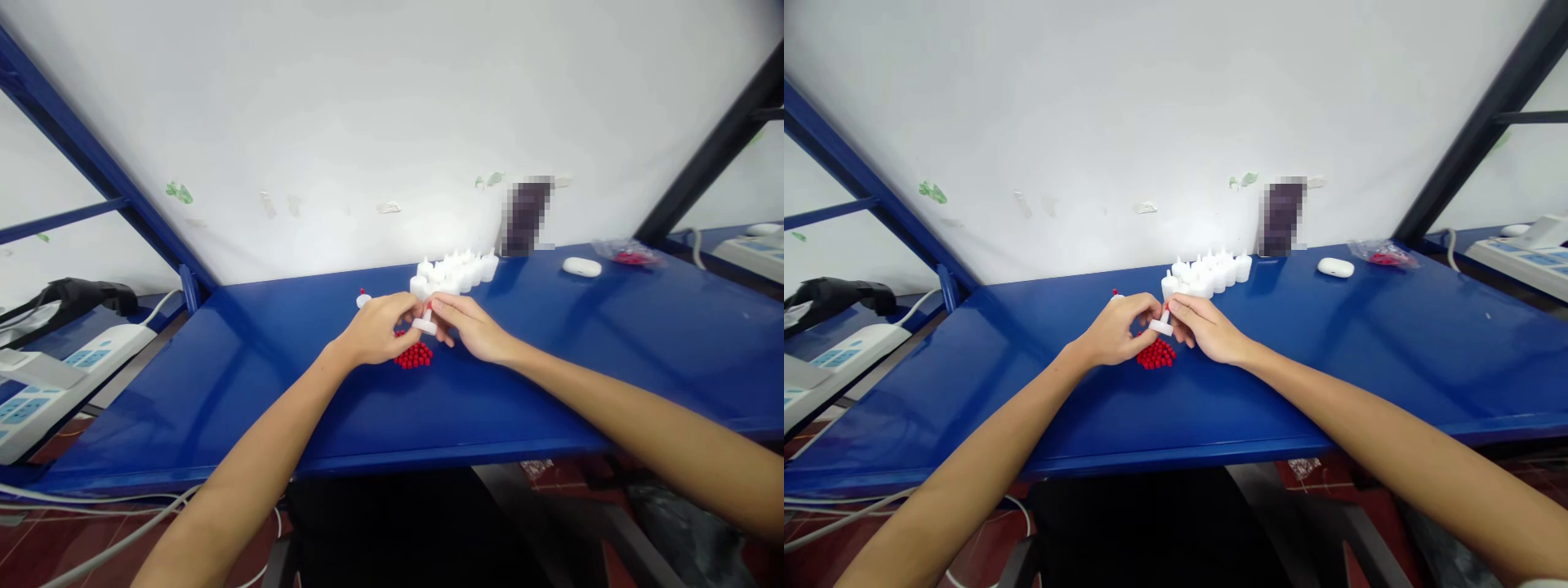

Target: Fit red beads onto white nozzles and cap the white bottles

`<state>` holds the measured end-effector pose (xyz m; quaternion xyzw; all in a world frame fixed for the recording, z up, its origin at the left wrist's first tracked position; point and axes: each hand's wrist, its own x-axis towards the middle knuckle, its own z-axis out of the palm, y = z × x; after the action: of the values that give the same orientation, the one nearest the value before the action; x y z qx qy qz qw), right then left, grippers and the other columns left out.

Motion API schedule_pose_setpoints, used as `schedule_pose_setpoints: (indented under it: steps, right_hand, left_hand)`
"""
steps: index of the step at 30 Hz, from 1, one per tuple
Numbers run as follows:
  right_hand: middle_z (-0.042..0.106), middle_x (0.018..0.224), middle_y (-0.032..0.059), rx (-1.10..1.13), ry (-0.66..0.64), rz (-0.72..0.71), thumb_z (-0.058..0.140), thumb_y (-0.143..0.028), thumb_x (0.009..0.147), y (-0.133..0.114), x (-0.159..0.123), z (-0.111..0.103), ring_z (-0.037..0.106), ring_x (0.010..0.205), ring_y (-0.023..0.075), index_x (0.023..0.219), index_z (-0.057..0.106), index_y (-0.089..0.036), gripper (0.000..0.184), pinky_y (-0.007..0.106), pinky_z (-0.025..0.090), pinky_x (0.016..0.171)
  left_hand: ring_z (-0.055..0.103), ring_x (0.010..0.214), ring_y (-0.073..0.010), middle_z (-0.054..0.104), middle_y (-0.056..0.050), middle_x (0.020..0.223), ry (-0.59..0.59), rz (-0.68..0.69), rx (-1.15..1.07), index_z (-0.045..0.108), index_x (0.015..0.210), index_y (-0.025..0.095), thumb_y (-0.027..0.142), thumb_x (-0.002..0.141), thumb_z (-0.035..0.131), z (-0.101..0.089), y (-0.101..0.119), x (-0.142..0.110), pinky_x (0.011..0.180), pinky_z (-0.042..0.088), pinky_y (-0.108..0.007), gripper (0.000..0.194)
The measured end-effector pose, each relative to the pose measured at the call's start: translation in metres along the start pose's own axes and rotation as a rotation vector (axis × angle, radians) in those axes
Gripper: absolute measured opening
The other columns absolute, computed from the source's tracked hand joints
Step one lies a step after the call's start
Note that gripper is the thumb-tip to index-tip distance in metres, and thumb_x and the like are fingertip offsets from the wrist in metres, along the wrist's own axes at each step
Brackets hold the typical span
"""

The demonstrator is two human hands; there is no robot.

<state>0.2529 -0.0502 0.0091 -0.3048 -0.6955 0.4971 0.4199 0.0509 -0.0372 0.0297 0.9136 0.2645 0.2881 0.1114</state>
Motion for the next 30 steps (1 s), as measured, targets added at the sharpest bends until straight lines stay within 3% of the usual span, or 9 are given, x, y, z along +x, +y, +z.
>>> schedule_pose_setpoints:
  steps: [9, 16, 22, 26, 30]
  right_hand:
    - [0.053, 0.052, -0.0023, 0.114, -0.024, 0.059, 0.06, -0.054, 0.089, 0.002, 0.002, 0.0, 0.047, 0.046, 0.0101, 0.069, 0.06, -0.017, 0.042, 0.024, 0.037, 0.047]
    - [0.055, 0.055, -0.002, 0.117, -0.081, 0.084, 0.062, -0.052, 0.088, -0.007, -0.001, 0.006, 0.048, 0.047, 0.0101, 0.064, 0.058, -0.017, 0.043, 0.025, 0.037, 0.049]
    - [0.054, 0.06, -0.0017, 0.189, -0.12, 0.096, 0.06, -0.041, 0.089, -0.004, -0.003, 0.005, 0.049, 0.05, 0.0106, 0.068, 0.056, -0.016, 0.032, 0.026, 0.037, 0.052]
    - [0.055, 0.066, 0.0005, 0.216, -0.179, 0.023, 0.057, -0.044, 0.087, -0.002, -0.005, 0.002, 0.05, 0.055, 0.0123, 0.074, 0.058, -0.016, 0.031, 0.026, 0.038, 0.053]
    - [0.054, 0.068, -0.0012, -0.008, -0.196, -0.069, 0.062, -0.044, 0.085, -0.007, -0.009, 0.002, 0.047, 0.059, 0.0124, 0.084, 0.06, -0.016, 0.029, 0.026, 0.037, 0.055]
  left_hand:
    - [0.061, 0.084, -0.0216, 0.064, -0.008, 0.102, 0.019, 0.059, 0.207, 0.048, 0.118, 0.018, 0.038, 0.083, 0.051, 0.002, 0.001, 0.0, 0.074, 0.046, -0.033, 0.04]
    - [0.057, 0.073, -0.0229, 0.063, -0.007, 0.086, -0.007, 0.133, 0.436, 0.052, 0.094, 0.018, 0.052, 0.085, 0.049, 0.004, 0.006, 0.003, 0.067, 0.041, -0.034, 0.036]
    - [0.056, 0.068, -0.0232, 0.061, -0.006, 0.076, -0.029, 0.157, 0.473, 0.052, 0.088, 0.018, 0.053, 0.087, 0.046, 0.002, 0.002, 0.003, 0.063, 0.039, -0.035, 0.036]
    - [0.056, 0.064, -0.0217, 0.061, -0.006, 0.074, 0.0, 0.179, 0.453, 0.051, 0.086, 0.018, 0.048, 0.086, 0.046, 0.002, 0.0, 0.003, 0.063, 0.039, -0.034, 0.031]
    - [0.054, 0.061, -0.0197, 0.061, -0.004, 0.072, 0.063, 0.158, 0.4, 0.05, 0.084, 0.019, 0.049, 0.085, 0.047, 0.003, -0.002, 0.002, 0.06, 0.035, -0.032, 0.029]
